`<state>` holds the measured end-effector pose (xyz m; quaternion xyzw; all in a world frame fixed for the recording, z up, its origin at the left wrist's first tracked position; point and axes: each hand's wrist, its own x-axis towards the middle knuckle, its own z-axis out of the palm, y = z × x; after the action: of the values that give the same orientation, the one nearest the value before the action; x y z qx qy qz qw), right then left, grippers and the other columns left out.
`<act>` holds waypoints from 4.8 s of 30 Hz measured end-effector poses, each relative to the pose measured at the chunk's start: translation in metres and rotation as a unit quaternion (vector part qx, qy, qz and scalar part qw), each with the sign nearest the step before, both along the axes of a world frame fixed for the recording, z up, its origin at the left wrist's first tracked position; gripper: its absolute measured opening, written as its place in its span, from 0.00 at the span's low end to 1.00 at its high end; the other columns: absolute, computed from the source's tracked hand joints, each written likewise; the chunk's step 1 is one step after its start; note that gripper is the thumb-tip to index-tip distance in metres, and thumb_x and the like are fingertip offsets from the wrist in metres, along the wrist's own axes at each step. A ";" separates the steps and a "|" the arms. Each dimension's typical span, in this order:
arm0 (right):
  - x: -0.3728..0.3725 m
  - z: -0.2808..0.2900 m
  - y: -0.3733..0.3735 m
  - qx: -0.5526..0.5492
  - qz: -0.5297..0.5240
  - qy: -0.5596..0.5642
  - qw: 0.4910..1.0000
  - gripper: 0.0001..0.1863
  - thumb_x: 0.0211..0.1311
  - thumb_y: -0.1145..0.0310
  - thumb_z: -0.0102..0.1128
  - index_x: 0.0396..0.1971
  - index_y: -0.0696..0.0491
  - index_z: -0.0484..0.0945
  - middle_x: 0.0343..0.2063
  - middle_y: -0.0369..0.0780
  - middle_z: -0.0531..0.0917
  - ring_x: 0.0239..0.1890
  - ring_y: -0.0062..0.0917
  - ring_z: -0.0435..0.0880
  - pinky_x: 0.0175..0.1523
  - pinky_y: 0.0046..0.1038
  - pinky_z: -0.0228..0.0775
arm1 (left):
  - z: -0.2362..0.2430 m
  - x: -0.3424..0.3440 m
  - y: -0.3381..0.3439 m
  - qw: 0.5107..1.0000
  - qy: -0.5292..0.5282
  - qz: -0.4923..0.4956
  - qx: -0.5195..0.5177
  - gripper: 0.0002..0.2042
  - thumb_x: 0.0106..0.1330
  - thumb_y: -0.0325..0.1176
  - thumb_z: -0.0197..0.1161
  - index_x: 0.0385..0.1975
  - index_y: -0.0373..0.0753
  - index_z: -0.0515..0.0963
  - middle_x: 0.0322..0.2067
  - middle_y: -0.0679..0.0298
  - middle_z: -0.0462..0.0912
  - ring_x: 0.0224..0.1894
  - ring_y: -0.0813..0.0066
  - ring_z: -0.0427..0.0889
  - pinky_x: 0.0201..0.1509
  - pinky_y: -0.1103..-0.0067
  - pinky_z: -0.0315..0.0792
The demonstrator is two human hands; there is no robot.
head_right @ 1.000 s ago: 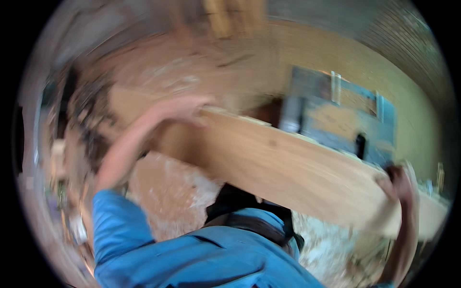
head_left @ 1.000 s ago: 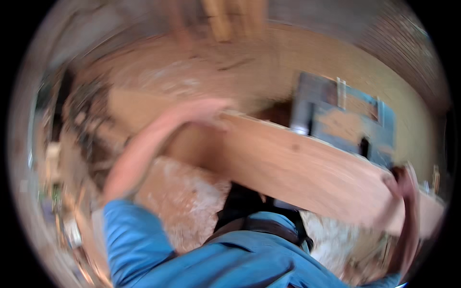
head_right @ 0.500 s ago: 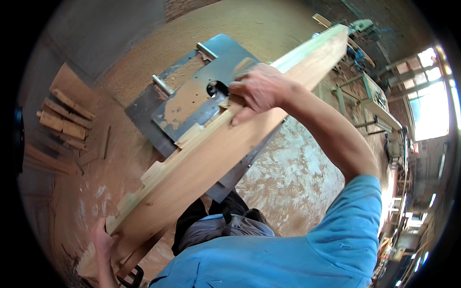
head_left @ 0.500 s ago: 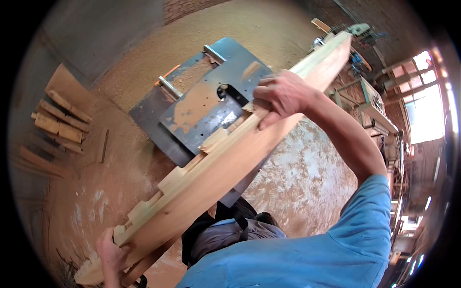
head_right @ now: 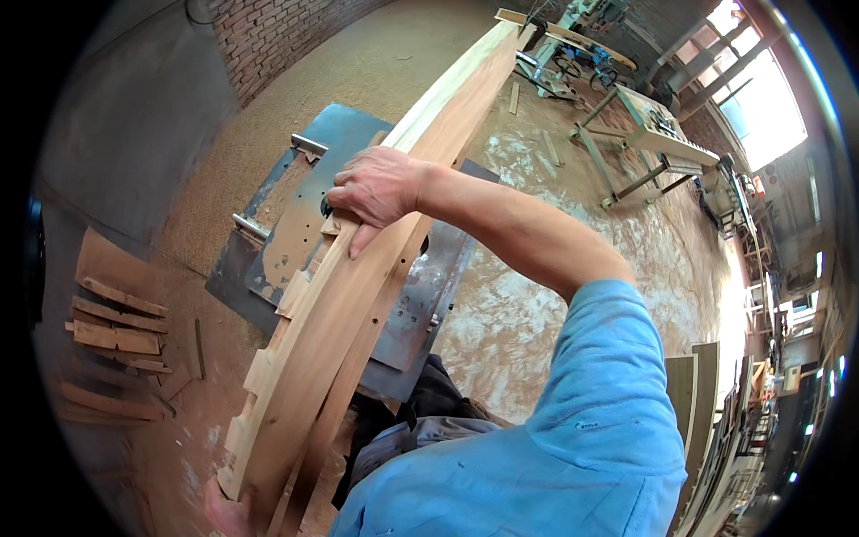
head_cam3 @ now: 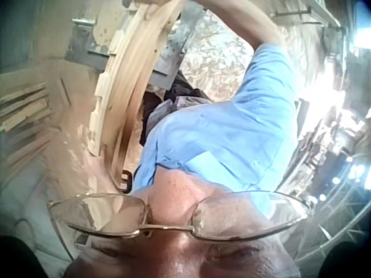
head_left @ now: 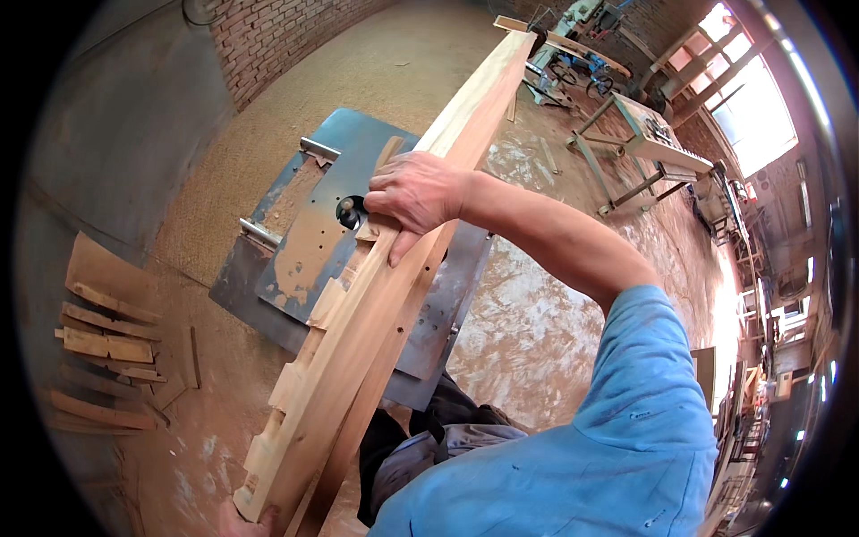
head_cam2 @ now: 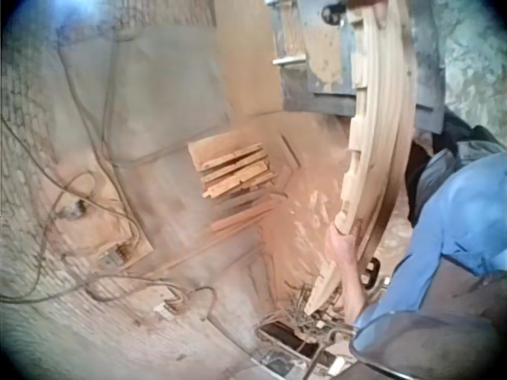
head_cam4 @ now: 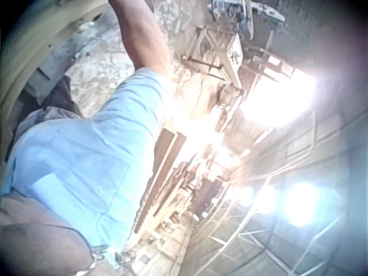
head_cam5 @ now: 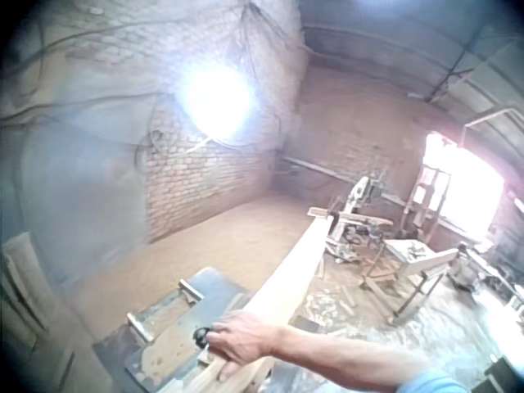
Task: The person guides a wooden board across a jointer machine while applying downward pressure to flatten an edge. They then lift the board and stack it on top of another piece of wood.
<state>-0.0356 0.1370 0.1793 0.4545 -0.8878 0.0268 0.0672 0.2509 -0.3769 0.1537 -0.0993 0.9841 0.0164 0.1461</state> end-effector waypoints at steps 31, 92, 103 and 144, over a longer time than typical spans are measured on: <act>0.049 -0.017 -0.110 0.031 -0.040 -0.181 0.982 0.43 0.37 0.25 0.65 0.34 0.55 0.78 0.34 0.44 0.80 0.40 0.41 0.81 0.41 0.39 0.75 | 0.003 -0.003 0.001 0.998 -0.041 0.009 -0.038 0.41 0.48 0.69 0.66 0.57 0.45 0.77 0.41 0.51 0.86 0.39 0.48 0.85 0.44 0.59 0.78; 0.046 -0.085 -0.234 0.080 0.017 -0.263 0.961 0.49 0.49 0.18 0.45 0.20 0.61 0.68 0.18 0.50 0.68 0.21 0.49 0.70 0.27 0.43 0.59 | -0.038 0.028 -0.133 0.984 -0.054 0.005 0.172 0.41 0.48 0.78 0.56 0.27 0.35 0.80 0.23 0.50 0.83 0.32 0.48 0.84 0.38 0.60 0.78; 0.025 -0.106 -0.230 0.105 0.011 -0.273 0.956 0.48 0.51 0.19 0.45 0.17 0.60 0.67 0.14 0.50 0.67 0.18 0.47 0.70 0.26 0.44 0.57 | -0.047 0.011 -0.135 0.975 -0.120 0.016 0.184 0.39 0.51 0.75 0.56 0.27 0.35 0.85 0.29 0.48 0.85 0.37 0.51 0.84 0.43 0.61 0.77; 0.060 -0.181 -0.241 0.032 -0.077 -0.196 0.977 0.31 0.55 0.34 0.56 0.22 0.50 0.84 0.27 0.41 0.80 0.35 0.37 0.81 0.40 0.36 0.71 | -0.154 -0.023 -0.149 0.851 -0.289 0.255 0.357 0.10 0.60 0.28 0.53 0.20 0.31 0.78 0.15 0.64 0.75 0.16 0.76 0.73 0.19 0.75 0.65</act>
<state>0.0242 -0.1044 -0.0017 0.3725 -0.9166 0.0813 -0.1207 0.2276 -0.5260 0.0001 -0.2880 0.7638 0.3742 0.4400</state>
